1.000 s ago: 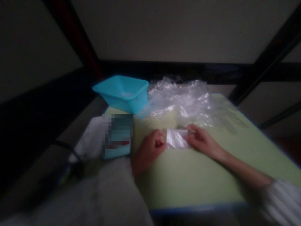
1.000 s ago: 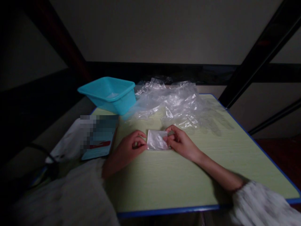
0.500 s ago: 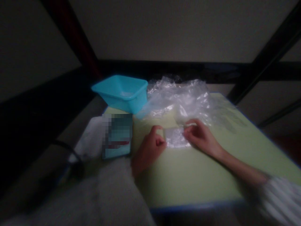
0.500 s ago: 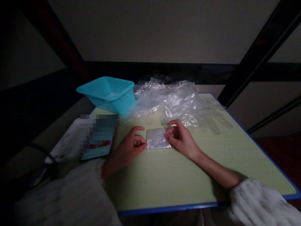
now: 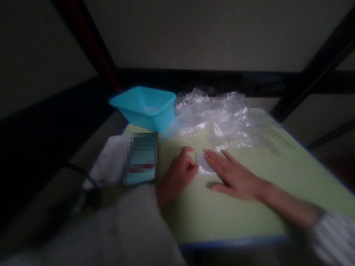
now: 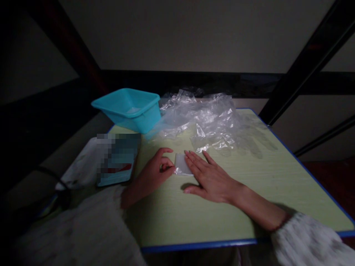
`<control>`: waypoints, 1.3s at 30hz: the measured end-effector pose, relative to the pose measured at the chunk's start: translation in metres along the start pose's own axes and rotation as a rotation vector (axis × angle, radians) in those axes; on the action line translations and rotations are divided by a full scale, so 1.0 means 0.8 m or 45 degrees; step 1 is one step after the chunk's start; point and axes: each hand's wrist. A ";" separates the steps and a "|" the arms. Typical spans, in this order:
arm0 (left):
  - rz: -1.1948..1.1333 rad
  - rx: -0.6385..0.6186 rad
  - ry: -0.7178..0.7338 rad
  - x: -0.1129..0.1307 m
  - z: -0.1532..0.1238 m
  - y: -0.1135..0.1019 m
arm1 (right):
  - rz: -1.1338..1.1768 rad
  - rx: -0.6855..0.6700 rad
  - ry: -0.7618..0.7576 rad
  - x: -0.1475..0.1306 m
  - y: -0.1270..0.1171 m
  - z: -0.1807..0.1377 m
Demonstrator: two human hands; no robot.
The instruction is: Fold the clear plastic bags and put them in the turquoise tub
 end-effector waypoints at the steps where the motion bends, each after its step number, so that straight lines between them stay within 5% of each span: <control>1: 0.023 -0.001 0.010 0.000 -0.001 0.000 | -0.004 -0.006 0.003 0.001 0.000 0.000; 6: 0.355 0.085 0.325 0.014 -0.012 -0.006 | -0.034 0.056 0.019 -0.003 -0.003 0.001; 9: 0.529 -0.054 0.636 0.024 -0.018 -0.010 | -0.054 0.082 0.028 -0.007 -0.003 0.000; 12: 0.651 -0.240 0.758 0.025 -0.021 -0.011 | -0.064 0.065 0.019 -0.009 -0.001 -0.001; 17: 0.813 -0.392 0.740 0.018 -0.020 -0.010 | -0.092 0.038 0.013 -0.008 0.002 -0.002; 39: 0.987 -0.527 0.713 0.012 -0.018 -0.018 | -0.113 -0.046 0.065 -0.009 -0.002 -0.003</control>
Point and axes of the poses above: each hand's wrist, its own z-axis towards the middle knuckle, its own y-axis out of the palm, x = y × z, and after that the axes turned 10 degrees about x, right-handed
